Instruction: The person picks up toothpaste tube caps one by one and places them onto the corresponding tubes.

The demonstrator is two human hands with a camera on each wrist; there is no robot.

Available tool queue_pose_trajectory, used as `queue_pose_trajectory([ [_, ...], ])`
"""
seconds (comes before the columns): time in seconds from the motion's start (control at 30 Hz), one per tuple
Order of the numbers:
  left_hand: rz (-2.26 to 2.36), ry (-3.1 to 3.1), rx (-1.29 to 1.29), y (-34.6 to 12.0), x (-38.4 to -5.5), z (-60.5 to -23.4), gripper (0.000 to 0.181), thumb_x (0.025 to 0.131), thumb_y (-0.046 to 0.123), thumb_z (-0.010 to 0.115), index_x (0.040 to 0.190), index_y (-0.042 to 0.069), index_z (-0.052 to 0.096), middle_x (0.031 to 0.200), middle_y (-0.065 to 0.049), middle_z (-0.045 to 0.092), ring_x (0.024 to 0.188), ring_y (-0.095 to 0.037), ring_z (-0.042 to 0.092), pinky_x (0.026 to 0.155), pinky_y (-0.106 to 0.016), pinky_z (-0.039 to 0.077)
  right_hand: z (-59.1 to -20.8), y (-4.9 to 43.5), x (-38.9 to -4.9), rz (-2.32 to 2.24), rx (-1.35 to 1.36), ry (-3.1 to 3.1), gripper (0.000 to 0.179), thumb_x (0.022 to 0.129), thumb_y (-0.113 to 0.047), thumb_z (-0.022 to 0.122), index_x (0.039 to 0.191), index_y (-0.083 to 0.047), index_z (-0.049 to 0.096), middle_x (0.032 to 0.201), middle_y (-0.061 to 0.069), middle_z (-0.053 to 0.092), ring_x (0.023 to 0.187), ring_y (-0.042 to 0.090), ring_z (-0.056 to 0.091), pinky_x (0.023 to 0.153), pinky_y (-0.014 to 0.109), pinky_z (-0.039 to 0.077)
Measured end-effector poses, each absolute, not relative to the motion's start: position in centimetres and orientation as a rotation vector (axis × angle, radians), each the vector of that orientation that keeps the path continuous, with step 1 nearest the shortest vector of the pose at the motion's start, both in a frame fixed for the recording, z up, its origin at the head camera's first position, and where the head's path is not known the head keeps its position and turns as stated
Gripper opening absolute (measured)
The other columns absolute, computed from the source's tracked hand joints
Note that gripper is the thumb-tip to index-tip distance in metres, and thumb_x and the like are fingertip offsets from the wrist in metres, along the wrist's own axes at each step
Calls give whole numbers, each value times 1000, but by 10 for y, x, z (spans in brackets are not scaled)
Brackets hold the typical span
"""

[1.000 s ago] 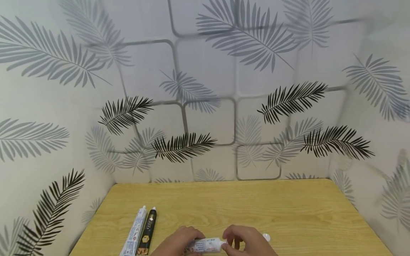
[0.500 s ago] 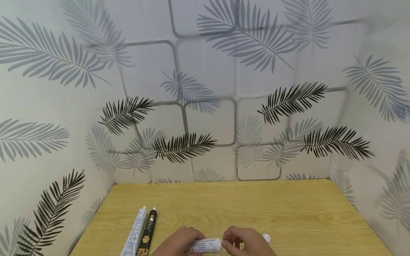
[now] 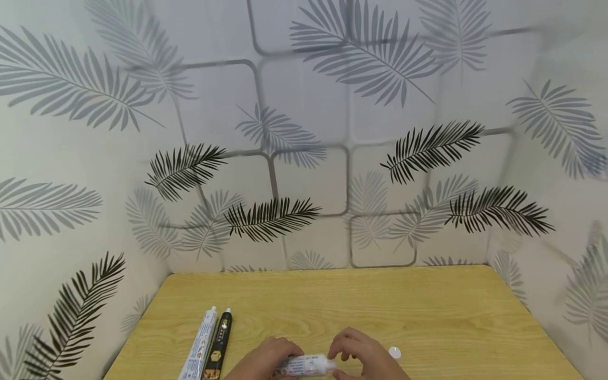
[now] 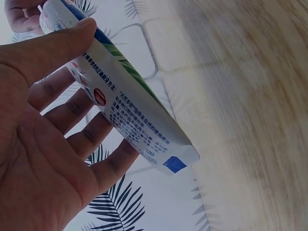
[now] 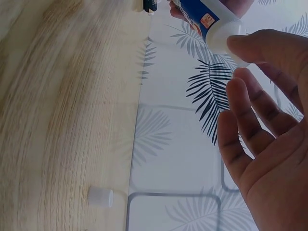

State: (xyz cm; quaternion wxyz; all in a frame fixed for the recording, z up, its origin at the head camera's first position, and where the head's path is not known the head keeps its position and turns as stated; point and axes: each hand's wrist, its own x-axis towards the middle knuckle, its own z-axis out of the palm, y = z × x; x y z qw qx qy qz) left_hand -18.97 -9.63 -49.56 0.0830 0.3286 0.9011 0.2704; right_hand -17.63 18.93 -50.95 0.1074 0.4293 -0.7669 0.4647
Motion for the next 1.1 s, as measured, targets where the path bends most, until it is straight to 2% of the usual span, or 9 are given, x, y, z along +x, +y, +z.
queue_pose_trajectory([
  [0.17,809,2697,1014,-95,-188,-494,30,90,21,85,118,17,75,110,10,74,91,2,53,80,-19,47,-509,190,-178,1347,1307,-2253,27,94,2,76,111,-19,69,104,2,68,81,6,60,67,25,53],
  [0.53,810,2696,1008,-97,-188,-494,30,91,23,84,119,19,75,109,12,73,90,2,54,80,-21,48,-506,190,-173,1365,1207,-2366,19,98,-8,75,107,-24,69,98,-9,69,78,0,58,67,25,52],
  [0.9,739,2732,1024,-94,-189,-493,31,89,26,86,118,20,75,107,13,73,88,2,52,78,-20,48,-505,189,-172,1322,1078,-2528,16,103,-15,71,97,-30,67,102,-15,67,79,-5,55,63,24,52],
  [1.1,734,2745,1012,-93,-188,-494,32,88,25,87,118,20,76,106,13,73,86,2,51,76,-20,47,-506,189,-170,1316,1043,-2572,14,104,-19,69,97,-31,67,102,-16,66,78,-6,53,63,23,50],
])
